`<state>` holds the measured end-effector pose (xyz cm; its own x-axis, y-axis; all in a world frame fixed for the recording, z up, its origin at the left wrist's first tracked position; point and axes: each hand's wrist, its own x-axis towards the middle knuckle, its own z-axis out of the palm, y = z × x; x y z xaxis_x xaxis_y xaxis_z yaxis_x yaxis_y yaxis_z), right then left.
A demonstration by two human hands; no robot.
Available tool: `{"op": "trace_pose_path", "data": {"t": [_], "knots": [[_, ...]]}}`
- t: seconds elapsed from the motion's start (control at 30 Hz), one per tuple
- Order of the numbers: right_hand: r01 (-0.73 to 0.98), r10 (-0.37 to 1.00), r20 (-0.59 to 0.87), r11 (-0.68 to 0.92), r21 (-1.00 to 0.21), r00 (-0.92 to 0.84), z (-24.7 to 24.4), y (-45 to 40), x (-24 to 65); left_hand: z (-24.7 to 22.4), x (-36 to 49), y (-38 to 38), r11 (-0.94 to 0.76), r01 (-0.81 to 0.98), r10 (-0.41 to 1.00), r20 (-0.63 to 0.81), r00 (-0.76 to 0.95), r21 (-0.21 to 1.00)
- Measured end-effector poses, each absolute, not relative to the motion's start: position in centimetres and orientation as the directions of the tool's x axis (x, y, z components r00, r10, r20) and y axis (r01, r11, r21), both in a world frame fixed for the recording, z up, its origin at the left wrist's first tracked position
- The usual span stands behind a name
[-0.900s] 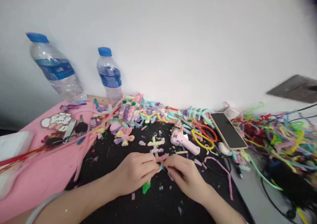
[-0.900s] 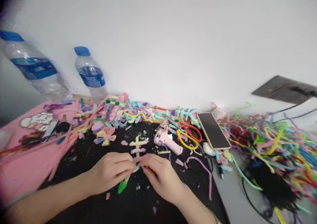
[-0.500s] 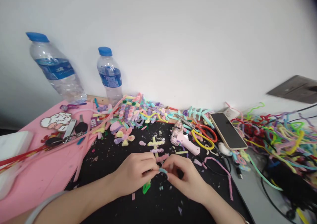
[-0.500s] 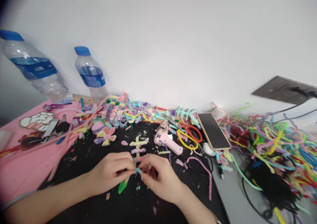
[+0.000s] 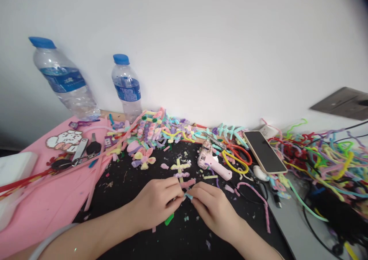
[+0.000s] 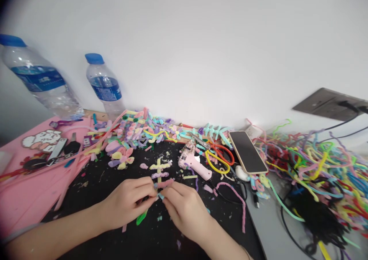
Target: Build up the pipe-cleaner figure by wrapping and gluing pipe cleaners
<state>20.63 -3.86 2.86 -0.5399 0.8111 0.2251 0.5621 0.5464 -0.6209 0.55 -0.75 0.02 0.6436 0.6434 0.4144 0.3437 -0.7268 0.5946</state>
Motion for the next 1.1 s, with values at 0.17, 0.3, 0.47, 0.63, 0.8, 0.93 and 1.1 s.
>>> {"op": "trace_pose_path", "data": {"t": [0.17, 0.3, 0.47, 0.63, 0.8, 0.93, 1.1], "knots": [[0.571, 0.804, 0.256, 0.569, -0.591, -0.536, 3.1, -3.8, 20.5, -0.3, 0.6, -0.8, -0.735, 0.395, 0.650, 0.406, 0.642, 0.551], [0.551, 0.799, 0.243, 0.566, -0.613, -0.551, 3.1, -3.8, 20.5, -0.1, 0.7, -0.8, -0.709, 0.372, 0.666, 0.396, 0.632, 0.600], [0.490, 0.817, 0.271, 0.534, -0.689, -0.510, 2.9, -3.6, 20.8, 0.4, 0.6, -0.7, -0.569, 0.336, 0.737, 0.284, 0.613, 0.751], [0.548, 0.813, 0.281, 0.559, -0.623, -0.509, 2.8, -3.7, 20.8, 0.4, 0.6, -0.7, -0.600, 0.329, 0.722, 0.317, 0.615, 0.729], [0.592, 0.789, 0.322, 0.608, -0.528, -0.523, 3.1, -3.8, 20.6, 0.2, 0.6, -0.9, -0.685, 0.347, 0.682, 0.395, 0.616, 0.641], [0.580, 0.761, 0.347, 0.644, -0.498, -0.548, 3.3, -3.7, 20.6, -0.1, 0.6, -1.4, -0.705, 0.358, 0.668, 0.404, 0.625, 0.612], [0.580, 0.746, 0.334, 0.661, -0.477, -0.576, 3.2, -3.8, 20.6, -0.2, 0.6, -2.1, -0.683, 0.381, 0.689, 0.375, 0.620, 0.623]]}}
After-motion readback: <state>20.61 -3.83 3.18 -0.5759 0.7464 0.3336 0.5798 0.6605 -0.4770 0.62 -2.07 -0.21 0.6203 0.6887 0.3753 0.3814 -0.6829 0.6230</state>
